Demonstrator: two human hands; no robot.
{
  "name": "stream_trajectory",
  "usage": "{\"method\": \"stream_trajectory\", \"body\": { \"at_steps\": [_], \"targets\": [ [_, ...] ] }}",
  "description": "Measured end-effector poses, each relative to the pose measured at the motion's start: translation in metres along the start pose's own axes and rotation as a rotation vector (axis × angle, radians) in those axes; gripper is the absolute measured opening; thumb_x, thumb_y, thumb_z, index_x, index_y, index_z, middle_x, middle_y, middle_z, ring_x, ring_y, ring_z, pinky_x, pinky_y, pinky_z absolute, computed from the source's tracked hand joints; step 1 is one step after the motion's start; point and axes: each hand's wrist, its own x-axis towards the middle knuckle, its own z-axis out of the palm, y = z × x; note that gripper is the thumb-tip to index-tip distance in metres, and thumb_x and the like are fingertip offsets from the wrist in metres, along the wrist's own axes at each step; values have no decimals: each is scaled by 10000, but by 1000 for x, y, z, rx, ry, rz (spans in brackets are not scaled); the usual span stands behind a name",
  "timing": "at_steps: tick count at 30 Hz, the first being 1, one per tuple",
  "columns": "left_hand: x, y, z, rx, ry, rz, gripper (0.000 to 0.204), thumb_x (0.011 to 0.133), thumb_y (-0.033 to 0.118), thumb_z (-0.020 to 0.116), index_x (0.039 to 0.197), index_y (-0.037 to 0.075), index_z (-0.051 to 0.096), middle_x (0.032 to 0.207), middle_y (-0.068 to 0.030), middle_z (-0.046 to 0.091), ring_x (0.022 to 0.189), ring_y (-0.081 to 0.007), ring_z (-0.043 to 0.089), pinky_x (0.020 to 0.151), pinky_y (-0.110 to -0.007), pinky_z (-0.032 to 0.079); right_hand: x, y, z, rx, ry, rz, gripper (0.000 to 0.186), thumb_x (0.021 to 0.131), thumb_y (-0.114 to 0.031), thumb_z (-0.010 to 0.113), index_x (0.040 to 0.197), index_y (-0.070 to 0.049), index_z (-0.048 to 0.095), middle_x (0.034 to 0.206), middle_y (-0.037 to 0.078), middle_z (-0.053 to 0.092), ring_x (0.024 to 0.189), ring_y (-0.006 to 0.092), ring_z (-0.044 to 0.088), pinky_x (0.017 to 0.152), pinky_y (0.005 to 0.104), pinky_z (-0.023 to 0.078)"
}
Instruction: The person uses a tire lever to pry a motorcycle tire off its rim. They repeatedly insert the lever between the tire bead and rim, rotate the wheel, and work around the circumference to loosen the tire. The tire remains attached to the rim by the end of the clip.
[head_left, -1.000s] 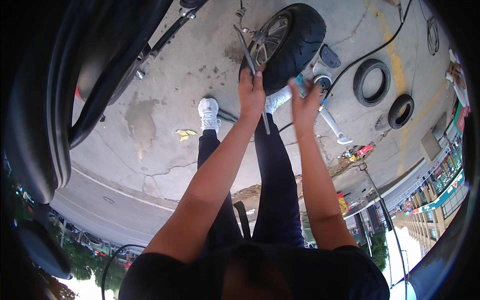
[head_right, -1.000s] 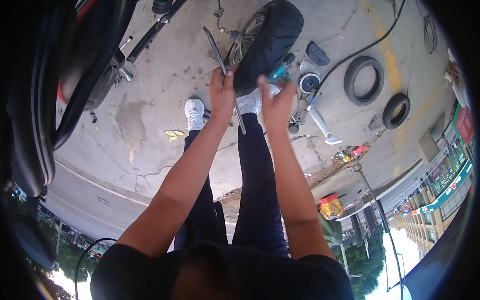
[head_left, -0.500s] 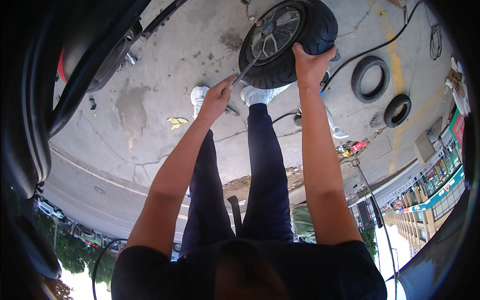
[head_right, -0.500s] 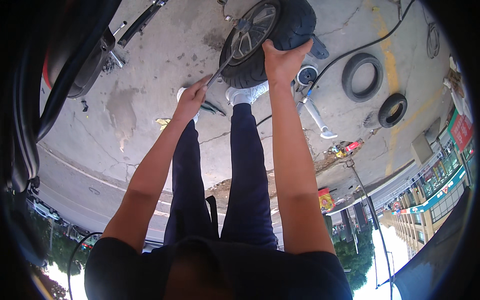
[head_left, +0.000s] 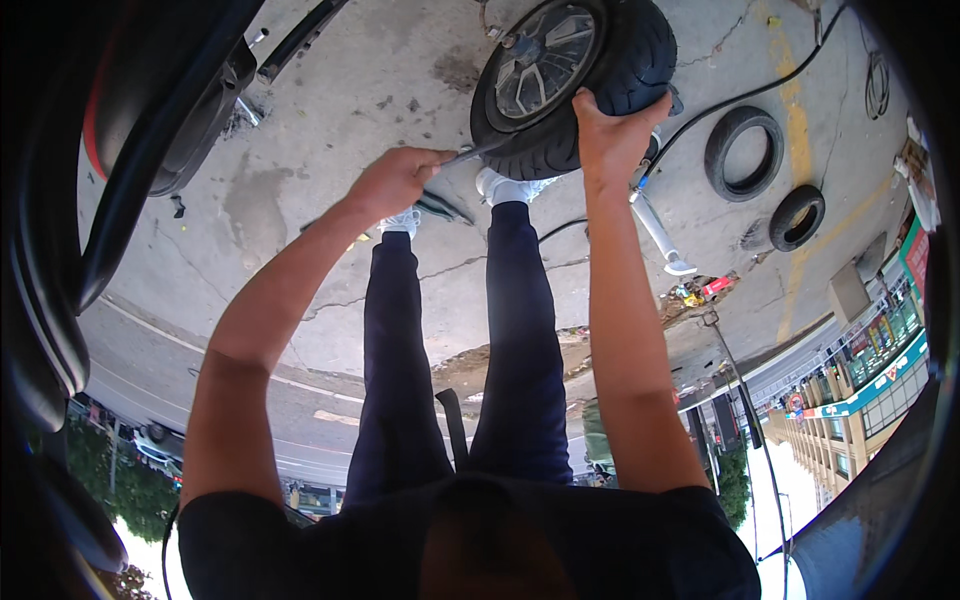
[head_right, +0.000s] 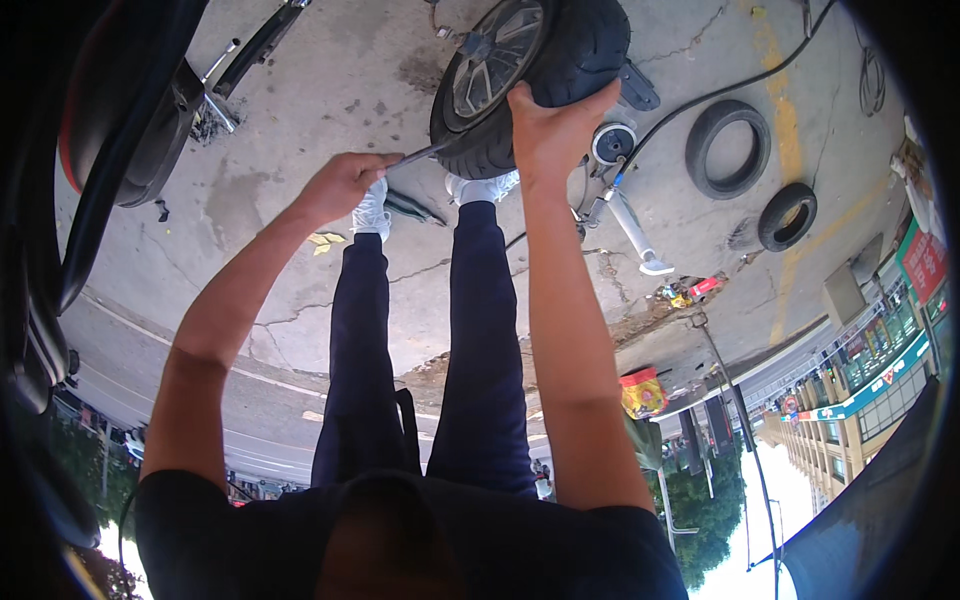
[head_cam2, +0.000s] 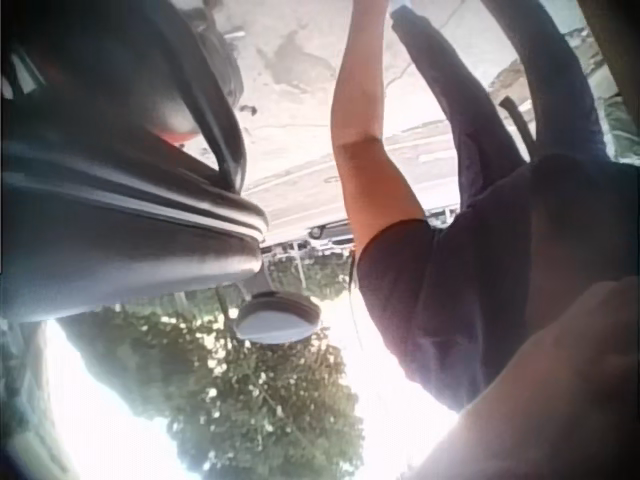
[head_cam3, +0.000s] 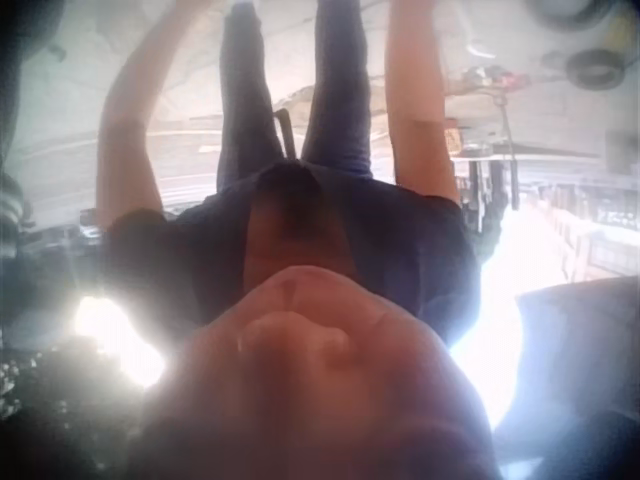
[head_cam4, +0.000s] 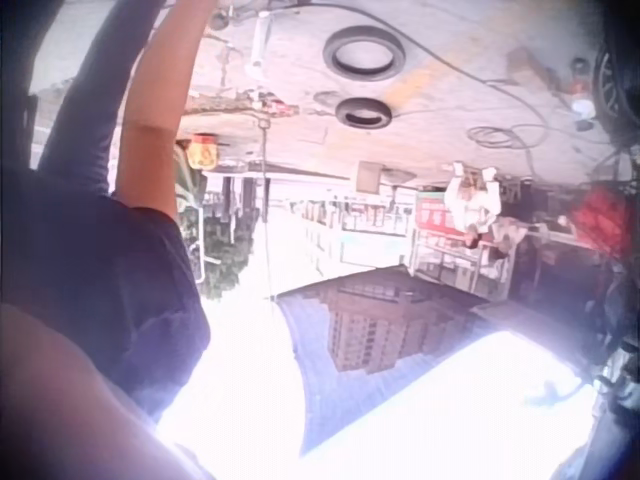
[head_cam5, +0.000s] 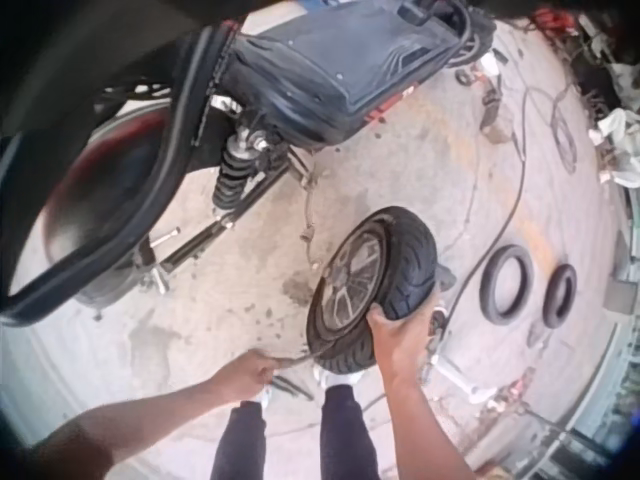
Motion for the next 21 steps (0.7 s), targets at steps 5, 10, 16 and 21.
{"method": "stream_trajectory", "body": {
  "at_steps": [5, 10, 16, 21],
  "targets": [
    [-19, -6, 54, -204, 143, -74, 305, 958, 111, 502, 1235, 42, 611, 833, -80, 635, 746, -130, 525, 742, -257, 442, -13, -3, 0, -32, -4, -12, 1031, 668, -272, 778, 1418, 60, 154, 1157, 334, 564, 1042, 444, 594, 927, 407, 462],
    [-36, 8, 114, -338, 332, -227, 319, 941, 134, 522, 1247, 102, 607, 889, -195, 666, 735, -259, 629, 711, -326, 477, -17, -4, 7, -73, 41, 7, 1038, 662, -280, 778, 1429, 35, 152, 1101, 315, 602, 999, 447, 613, 886, 413, 483],
    [-33, 35, 143, -357, 476, -294, 323, 919, 89, 512, 1217, 138, 628, 949, -208, 672, 894, -369, 652, 732, -391, 506, -6, -6, 3, -81, 16, 52, 1030, 650, -294, 768, 1434, 13, 172, 1118, 316, 597, 1020, 431, 610, 904, 410, 471],
    [-20, 20, 113, -137, 309, -277, 263, 905, 113, 546, 1140, 126, 666, 815, -216, 632, 675, -339, 622, 619, -391, 472, 6, -14, -13, -72, -30, 180, 1020, 643, -317, 763, 1436, -9, 200, 1125, 316, 596, 1033, 422, 605, 923, 416, 457]
  ]
}}
